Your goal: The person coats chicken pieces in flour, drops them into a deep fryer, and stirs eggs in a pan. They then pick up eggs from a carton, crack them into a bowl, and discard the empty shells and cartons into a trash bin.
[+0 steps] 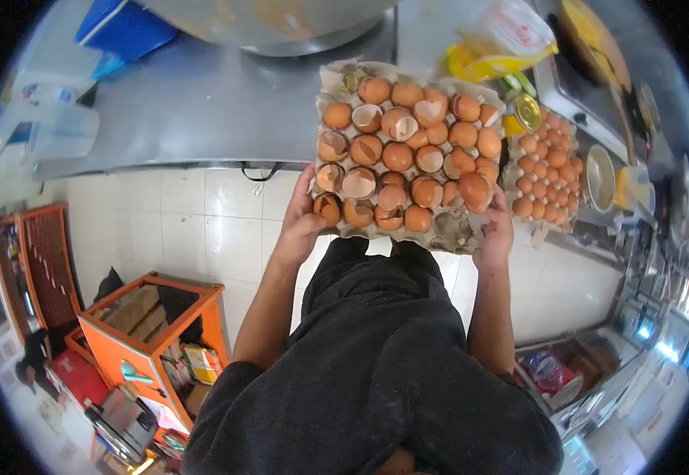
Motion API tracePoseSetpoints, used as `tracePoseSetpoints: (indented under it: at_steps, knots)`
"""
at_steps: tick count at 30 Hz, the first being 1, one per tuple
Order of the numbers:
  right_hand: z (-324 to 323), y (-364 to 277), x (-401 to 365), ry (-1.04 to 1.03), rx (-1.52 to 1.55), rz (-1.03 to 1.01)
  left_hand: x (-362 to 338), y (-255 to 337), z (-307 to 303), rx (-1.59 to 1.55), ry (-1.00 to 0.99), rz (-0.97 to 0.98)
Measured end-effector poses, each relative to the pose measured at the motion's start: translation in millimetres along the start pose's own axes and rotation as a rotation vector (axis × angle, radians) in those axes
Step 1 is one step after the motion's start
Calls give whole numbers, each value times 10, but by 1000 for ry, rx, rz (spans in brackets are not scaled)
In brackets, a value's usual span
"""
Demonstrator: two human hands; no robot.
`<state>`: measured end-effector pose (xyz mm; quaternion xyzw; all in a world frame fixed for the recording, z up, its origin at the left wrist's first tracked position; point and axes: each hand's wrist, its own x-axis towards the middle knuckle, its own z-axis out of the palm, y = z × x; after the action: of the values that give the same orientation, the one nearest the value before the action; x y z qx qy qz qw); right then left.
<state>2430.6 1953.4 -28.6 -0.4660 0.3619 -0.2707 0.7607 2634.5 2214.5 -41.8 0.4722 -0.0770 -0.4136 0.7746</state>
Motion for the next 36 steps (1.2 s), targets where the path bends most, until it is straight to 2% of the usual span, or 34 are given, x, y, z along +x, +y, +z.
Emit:
tracePoseSetpoints:
  at_steps: [3,5,7,9,12,15,17,19,21,23,25,26,27,29,30,31,32,33,36]
  knots:
    - [43,-130,-185,-25,-128,23,29,106,-44,-67,-16,-20]
    - [9,-126,-316,17,148,58,-32,139,103,-69,-17,-106]
    - [-312,-97,-404,78,105,45,-94,66,266,20,-89,-41]
    - [-547,-135,-579,-62,333,45,-144,49,441,51,-160,-49]
    - [-664,-201,-924,22,349,-15,-291,140,668,49,-237,-52]
    - [-901,-264,-1274,98,331,-47,-536,-22,893,99,-283,-57]
    - [-1098,-142,-1443,1,402,-71,-647,-56,1011,139,-364,-15]
    - [-1413,-154,-1634,39,417,-123,-779,-143,1294,124,-362,-31]
    - [-1418,-255,-1901,74,504,-59,-894,-227,1324,173,-404,-43]
    - [-1559,-161,-2140,69,545,-155,-1114,-324,1371,144,-463,-33]
    - [-1647,-155,-2159,54,470,-142,-986,-231,1412,151,-472,-109]
    - [-1673,-198,-2287,71,550,-139,-1013,-276,1501,156,-504,-101]
    - [-1829,36,-2342,121,543,-105,-1043,-318,1596,159,-544,-114]
    - [-1838,19,-2794,190,546,-174,-1190,-299,1793,269,-610,-210]
    - [-1890,386,-2906,268,586,-157,-1289,-234,1892,285,-642,-291]
    - [-1644,195,-2907,230,604,-198,-1211,-17,1872,276,-640,-322]
    - [-1460,23,-3268,249,674,-236,-1260,32,1901,304,-725,-342]
    - [-1302,-92,-3615,234,739,-280,-1394,50,1937,321,-781,-353]
    - [-1053,396,-4558,329,840,-326,-2181,240,1838,387,-915,-396]
